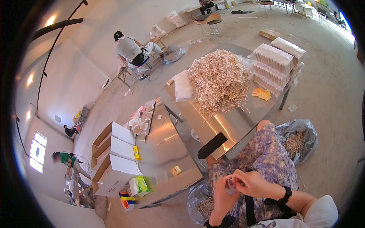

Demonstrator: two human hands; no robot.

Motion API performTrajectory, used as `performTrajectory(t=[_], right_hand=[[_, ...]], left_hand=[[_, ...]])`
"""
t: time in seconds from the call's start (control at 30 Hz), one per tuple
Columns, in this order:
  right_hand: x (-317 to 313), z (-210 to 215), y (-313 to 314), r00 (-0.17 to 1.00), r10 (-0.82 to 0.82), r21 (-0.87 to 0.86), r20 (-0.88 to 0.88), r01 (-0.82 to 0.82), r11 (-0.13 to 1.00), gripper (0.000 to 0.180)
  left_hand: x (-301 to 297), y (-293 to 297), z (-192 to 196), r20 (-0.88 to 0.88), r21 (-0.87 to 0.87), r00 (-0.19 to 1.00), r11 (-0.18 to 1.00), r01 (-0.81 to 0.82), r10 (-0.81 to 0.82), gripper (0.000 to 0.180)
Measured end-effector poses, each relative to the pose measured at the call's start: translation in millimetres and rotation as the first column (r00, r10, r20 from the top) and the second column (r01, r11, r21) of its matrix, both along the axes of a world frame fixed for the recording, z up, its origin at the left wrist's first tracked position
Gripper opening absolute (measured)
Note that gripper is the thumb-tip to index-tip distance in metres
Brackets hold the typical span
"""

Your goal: The user is counting and organizing wooden-shafted swabs into plastic bags and sealing them.

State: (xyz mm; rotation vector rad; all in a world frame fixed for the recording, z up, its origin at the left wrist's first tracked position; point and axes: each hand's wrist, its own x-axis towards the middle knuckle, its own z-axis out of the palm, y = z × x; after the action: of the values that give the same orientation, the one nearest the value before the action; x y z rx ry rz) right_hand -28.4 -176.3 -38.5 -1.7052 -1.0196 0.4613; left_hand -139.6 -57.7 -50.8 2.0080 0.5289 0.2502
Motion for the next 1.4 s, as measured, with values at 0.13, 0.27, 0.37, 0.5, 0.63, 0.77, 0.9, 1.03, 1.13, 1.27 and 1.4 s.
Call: performTrajectory(t=[0.13, 0.27, 0.37, 0.5, 0.63, 0.77, 0.9, 1.03, 1.13, 1.27, 1.4], right_hand=[[2.0, -1.3, -1.1, 0.982, 0.075, 0.069, 0.173, -0.089, 0.994, 0.008], [5.5, 1.8, -9.3, 0.926, 0.172, -0.022, 0.335, -0.175, 0.984, 0.010], [6.9, 8.2, -6.8, 0.950, 0.092, -0.082, 0.298, -0.071, 0.994, 0.016], [32.7, 57.4, -3.5, 0.980, 0.058, 0.136, 0.190, -0.085, 0.987, 0.022], [19.6, 128.9, 16.1, 0.954, 0.295, 0.571, 0.048, -0.268, 0.776, 0.028], [-29.7, 173.2, 36.9, 0.925, 0.380, 0.888, 0.002, -0.176, 0.424, 0.039], [-45.7, 182.9, 28.4, 0.842, 0.482, 0.827, -0.241, -0.082, 0.557, 0.030], [-56.0, 181.2, 26.5, 0.820, 0.479, 0.827, -0.312, -0.014, 0.562, 0.030], [-58.2, 182.6, 20.2, 0.779, 0.518, 0.765, -0.354, -0.078, 0.640, 0.032], [-50.7, 185.1, 6.3, 0.782, 0.543, 0.796, -0.306, -0.103, 0.596, 0.034], [-36.2, 188.6, -4.7, 0.710, 0.613, 0.713, -0.347, -0.225, 0.664, 0.037]], left_hand=[[-2.8, 0.4, -9.5, 0.104, -0.028, 0.994, 1.000, -0.012, 0.015, 0.045], [-12.4, 12.3, -3.4, 0.052, -0.009, 0.999, 1.000, -0.015, 0.016, 0.041], [-15.8, 8.8, -1.2, -0.039, -0.051, 0.999, 0.998, -0.037, 0.035, 0.037], [-13.8, 7.5, -9.9, 0.003, -0.006, 0.999, 0.999, -0.036, 0.036, 0.039], [-21.7, 12.3, -4.3, -0.062, -0.049, 0.997, 0.998, -0.048, 0.045, 0.039], [-21.3, 9.8, -0.7, -0.049, -0.069, 0.990, 0.989, -0.134, 0.131, 0.036], [-15.3, 0.8, -5.4, -0.067, -0.113, 0.986, 0.980, -0.162, 0.155, 0.037], [-16.2, -3.2, 2.0, -0.089, -0.119, 0.986, 0.982, -0.148, 0.138, 0.034], [-16.6, 0.5, 6.7, -0.090, -0.084, 0.985, 0.984, -0.158, 0.150, 0.034], [-15.1, -0.8, 9.5, -0.097, -0.109, 0.980, 0.977, -0.185, 0.175, 0.034], [-14.0, -2.9, 16.8, -0.065, -0.098, 0.978, 0.974, -0.205, 0.199, 0.034]])
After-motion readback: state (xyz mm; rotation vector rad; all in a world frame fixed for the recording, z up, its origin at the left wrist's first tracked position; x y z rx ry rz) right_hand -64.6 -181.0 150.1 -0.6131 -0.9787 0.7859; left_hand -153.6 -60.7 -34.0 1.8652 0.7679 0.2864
